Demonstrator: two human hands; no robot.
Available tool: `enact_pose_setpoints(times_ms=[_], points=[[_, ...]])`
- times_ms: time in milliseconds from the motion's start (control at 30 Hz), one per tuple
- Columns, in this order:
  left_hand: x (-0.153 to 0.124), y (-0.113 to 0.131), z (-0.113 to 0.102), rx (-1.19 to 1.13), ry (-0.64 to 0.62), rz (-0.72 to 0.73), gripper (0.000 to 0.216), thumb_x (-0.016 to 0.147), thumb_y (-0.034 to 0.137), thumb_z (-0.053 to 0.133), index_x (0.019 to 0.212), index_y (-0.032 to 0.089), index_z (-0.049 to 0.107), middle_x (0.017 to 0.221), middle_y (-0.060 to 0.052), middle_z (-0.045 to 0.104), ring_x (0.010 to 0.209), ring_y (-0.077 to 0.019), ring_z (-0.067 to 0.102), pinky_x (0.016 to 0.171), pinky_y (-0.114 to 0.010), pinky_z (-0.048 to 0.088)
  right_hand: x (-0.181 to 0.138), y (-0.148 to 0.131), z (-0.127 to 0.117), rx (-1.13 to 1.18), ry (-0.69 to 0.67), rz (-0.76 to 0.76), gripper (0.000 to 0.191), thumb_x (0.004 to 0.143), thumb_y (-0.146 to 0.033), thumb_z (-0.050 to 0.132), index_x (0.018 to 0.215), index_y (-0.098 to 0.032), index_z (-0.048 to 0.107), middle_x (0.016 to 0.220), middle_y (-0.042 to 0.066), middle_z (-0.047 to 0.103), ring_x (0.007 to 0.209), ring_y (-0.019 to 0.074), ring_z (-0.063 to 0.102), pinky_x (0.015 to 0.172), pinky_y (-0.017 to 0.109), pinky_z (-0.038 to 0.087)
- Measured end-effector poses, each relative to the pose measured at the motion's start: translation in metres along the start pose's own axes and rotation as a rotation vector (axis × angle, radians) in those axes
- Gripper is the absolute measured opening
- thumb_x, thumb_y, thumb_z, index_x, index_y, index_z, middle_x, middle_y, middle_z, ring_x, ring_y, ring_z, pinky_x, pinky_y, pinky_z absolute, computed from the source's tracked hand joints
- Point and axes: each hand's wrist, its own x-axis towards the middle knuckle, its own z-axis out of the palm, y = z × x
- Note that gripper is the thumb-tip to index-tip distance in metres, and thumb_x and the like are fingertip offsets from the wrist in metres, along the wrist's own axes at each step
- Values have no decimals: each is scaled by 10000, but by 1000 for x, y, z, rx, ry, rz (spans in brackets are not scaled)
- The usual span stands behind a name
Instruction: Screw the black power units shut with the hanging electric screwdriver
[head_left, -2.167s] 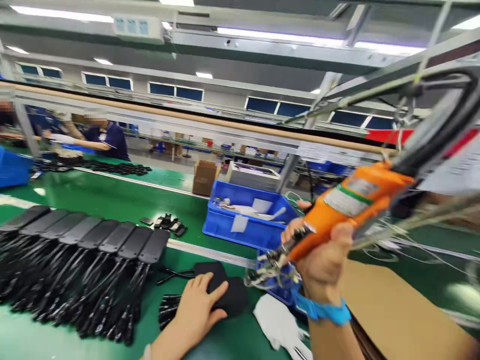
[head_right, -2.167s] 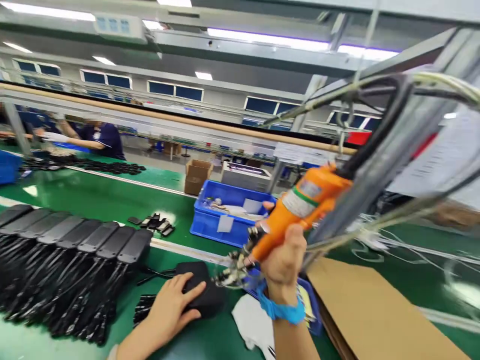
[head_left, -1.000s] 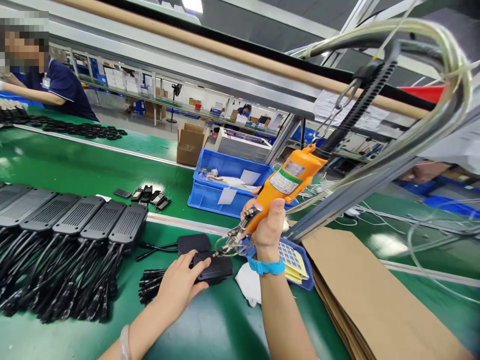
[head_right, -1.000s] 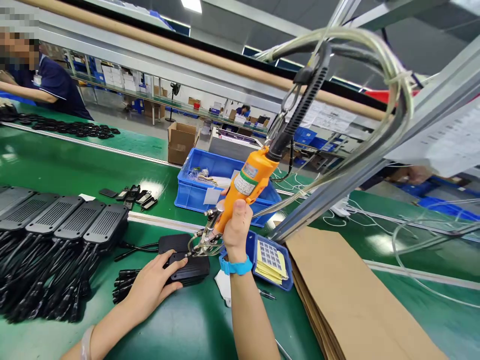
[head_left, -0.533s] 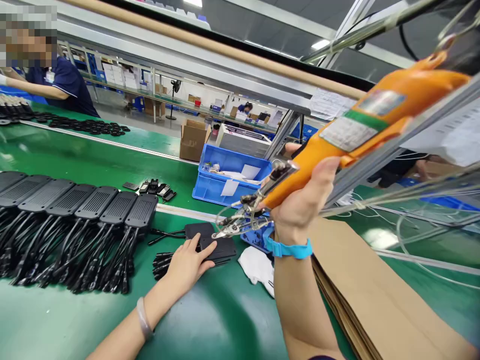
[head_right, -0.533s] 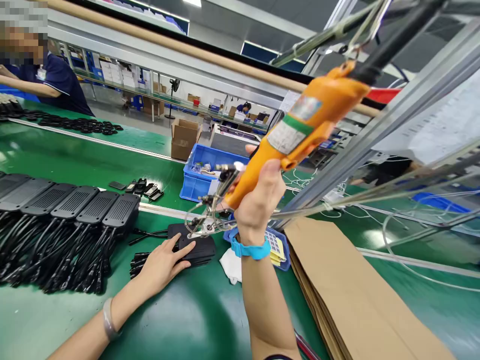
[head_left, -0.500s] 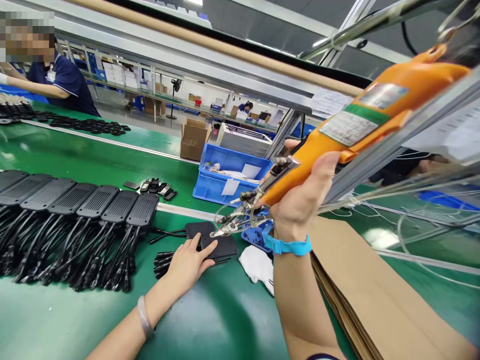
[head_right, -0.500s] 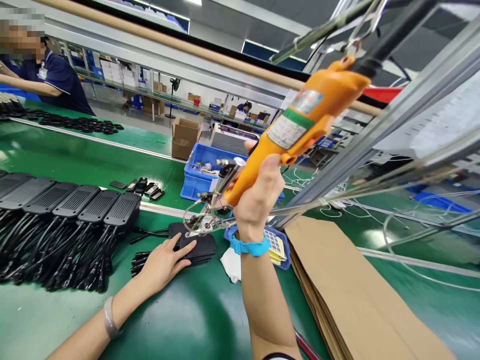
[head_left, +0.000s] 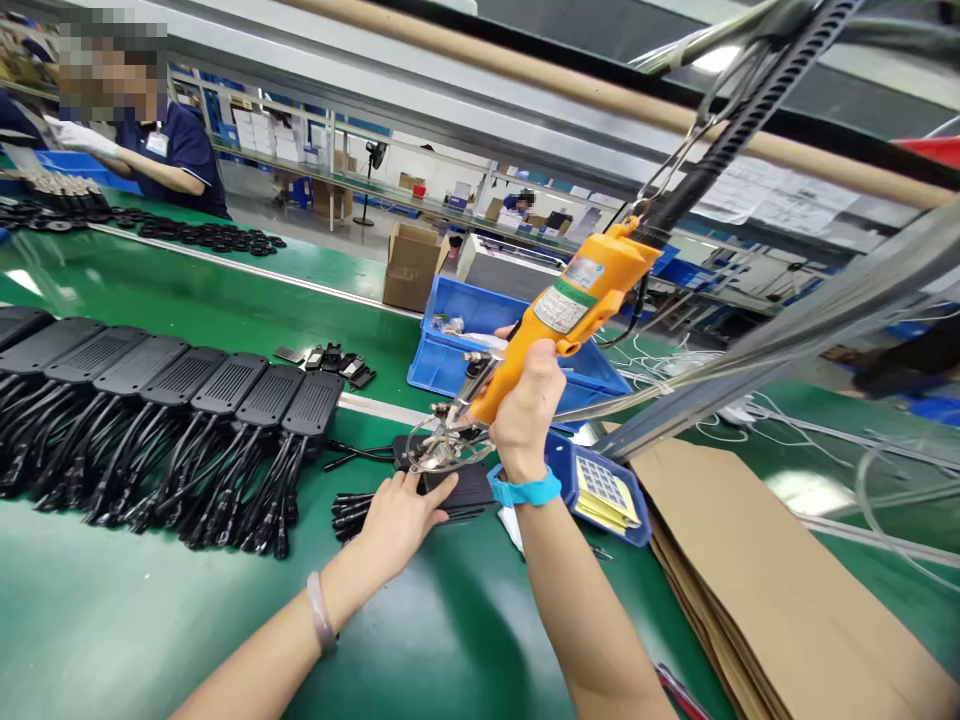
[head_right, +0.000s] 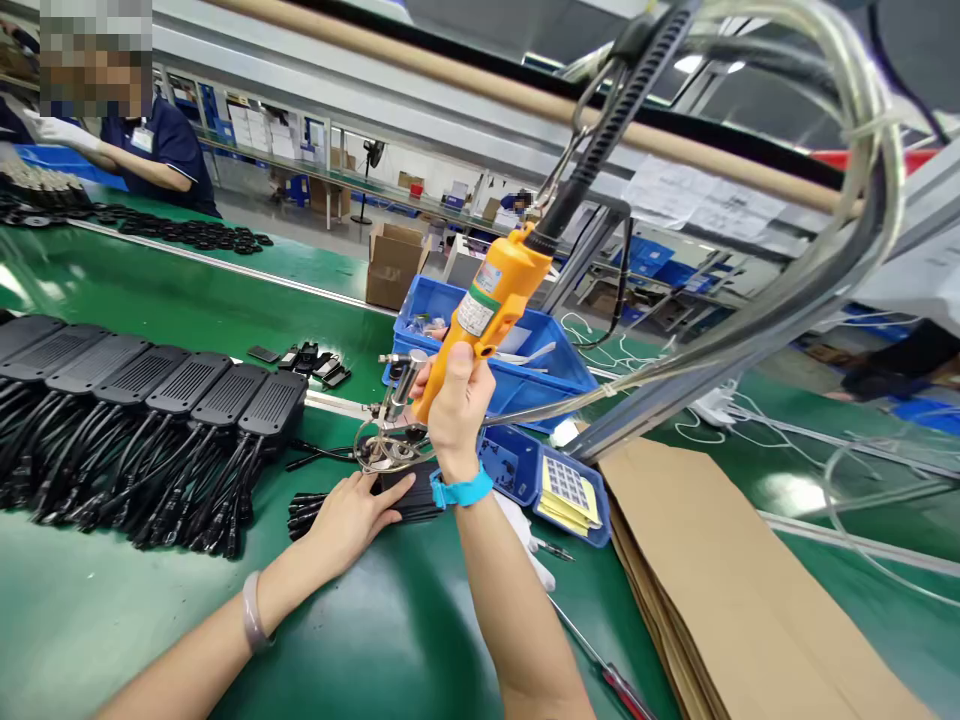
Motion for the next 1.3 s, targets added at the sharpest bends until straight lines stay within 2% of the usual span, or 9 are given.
enact_pose_setpoints(times_ms=[133, 500, 567, 667, 767, 900, 1100, 1233, 1300], points=[[1, 0, -1, -18, -16, -15, 563, 927, 338, 639, 1454, 402, 452, 1208, -142, 624, 1074, -309, 635, 909, -448, 549, -2, 4, 4, -6, -27, -13, 481, 854, -687, 528, 828, -211, 595, 505, -50, 523, 358, 116, 495, 331, 234, 429], [0, -2, -4, -56, -30, -7, 527, 940, 321, 625, 1444, 375, 479, 1213, -125, 624, 1114, -297, 621, 951, -437, 530, -14, 8, 4, 53, -52, -5, 505, 833, -700, 546, 855, -202, 622, 542, -42, 513, 387, 105, 467, 349, 231, 399], [-2, -4, -5, -69, -16, 24, 505, 957, 338, 596, 1448, 360, 477, 1195, -123, 620, 1108, -302, 618, 937, -443, 534, -15, 0, -1, 58, -25, -36, 478, 844, -675, 544, 838, -205, 631, 558, -36, 520, 403, 103, 466, 362, 227, 389], [-3, -9, -4, -87, 32, 82, 500, 973, 331, 565, 1461, 343, 458, 1287, -144, 550, 1077, -307, 613, 880, -450, 548, -9, -25, -9, 49, 83, -90, 446, 876, -638, 508, 868, -215, 652, 598, -24, 516, 414, 114, 464, 366, 243, 379], [0, -14, 1, -165, 117, 124, 490, 920, 317, 657, 1394, 292, 538, 1318, -139, 517, 1105, -303, 582, 910, -446, 534, 4, -55, -15, 12, 195, -180, 446, 904, -597, 462, 938, -211, 683, 621, -10, 490, 412, 127, 455, 348, 265, 369], [7, -20, 12, -306, 211, 74, 620, 797, 374, 800, 1339, 201, 553, 1177, -108, 605, 1068, -281, 590, 928, -422, 530, 9, -74, -19, -23, 163, -167, 428, 920, -569, 440, 909, -228, 698, 600, -5, 469, 430, 134, 474, 384, 279, 409], [10, -23, 20, -373, 277, 90, 584, 757, 359, 842, 1251, 203, 572, 1153, -82, 628, 1056, -270, 612, 917, -399, 534, -14, -48, -20, -82, 83, -17, 481, 899, -669, 454, 987, -247, 668, 582, -20, 491, 421, 141, 483, 339, 268, 374], [10, -24, 21, -396, 307, 95, 618, 740, 358, 857, 1265, 228, 556, 1116, -61, 634, 1037, -264, 626, 893, -398, 541, -25, -32, -21, -94, 78, -40, 456, 908, -626, 482, 894, -207, 661, 600, -19, 523, 442, 114, 488, 382, 243, 407], [10, -24, 22, -409, 314, 92, 625, 743, 380, 854, 1272, 239, 552, 1126, -59, 632, 1046, -263, 628, 891, -398, 542, -27, -29, -21, -86, 64, -29, 427, 903, -612, 511, 911, -212, 658, 595, -24, 530, 438, 116, 490, 389, 246, 421]])
